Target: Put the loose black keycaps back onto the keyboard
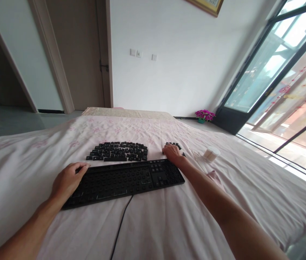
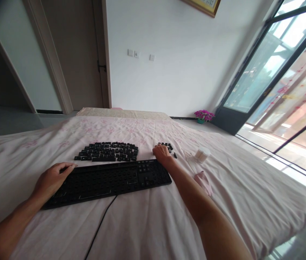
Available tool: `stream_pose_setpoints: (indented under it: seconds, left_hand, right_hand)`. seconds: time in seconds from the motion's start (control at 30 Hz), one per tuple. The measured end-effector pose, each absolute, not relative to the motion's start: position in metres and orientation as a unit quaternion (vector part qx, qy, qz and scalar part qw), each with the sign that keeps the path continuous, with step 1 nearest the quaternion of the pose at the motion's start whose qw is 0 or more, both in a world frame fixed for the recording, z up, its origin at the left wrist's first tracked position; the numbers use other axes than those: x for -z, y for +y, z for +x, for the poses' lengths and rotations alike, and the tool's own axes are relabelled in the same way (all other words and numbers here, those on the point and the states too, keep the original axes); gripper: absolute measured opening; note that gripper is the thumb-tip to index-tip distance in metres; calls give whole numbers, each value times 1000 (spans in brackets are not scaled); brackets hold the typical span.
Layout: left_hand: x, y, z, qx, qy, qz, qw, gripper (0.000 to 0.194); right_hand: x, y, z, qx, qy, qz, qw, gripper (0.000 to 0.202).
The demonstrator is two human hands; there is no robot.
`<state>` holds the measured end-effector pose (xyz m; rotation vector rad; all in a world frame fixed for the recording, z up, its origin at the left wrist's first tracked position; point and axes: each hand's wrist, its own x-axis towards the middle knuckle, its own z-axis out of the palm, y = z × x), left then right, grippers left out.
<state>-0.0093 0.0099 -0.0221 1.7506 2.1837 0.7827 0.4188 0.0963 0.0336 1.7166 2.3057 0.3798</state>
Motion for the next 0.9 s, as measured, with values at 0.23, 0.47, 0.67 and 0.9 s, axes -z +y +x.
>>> stream_pose_setpoints:
  seconds: [0.23, 0.47, 0.67, 0.9]
  left_hand:
    - [24, 11, -10, -261, 744, 605, 112, 43]
    - [21, 9, -9, -258, 748, 601, 114, 42]
    - [24, 10, -10, -261, 748, 601, 109, 44]
    - [22, 8, -10, -261, 747, 601, 111, 42]
  right_hand:
    - [-39, 96, 413, -120, 786, 595, 113, 27]
    - [-54, 48, 414, -100, 795, 598, 30, 30]
    - [-50, -29, 418, -10, 830, 552, -76, 25]
    - [-44, -59, 415, -29, 843, 535, -39, 21]
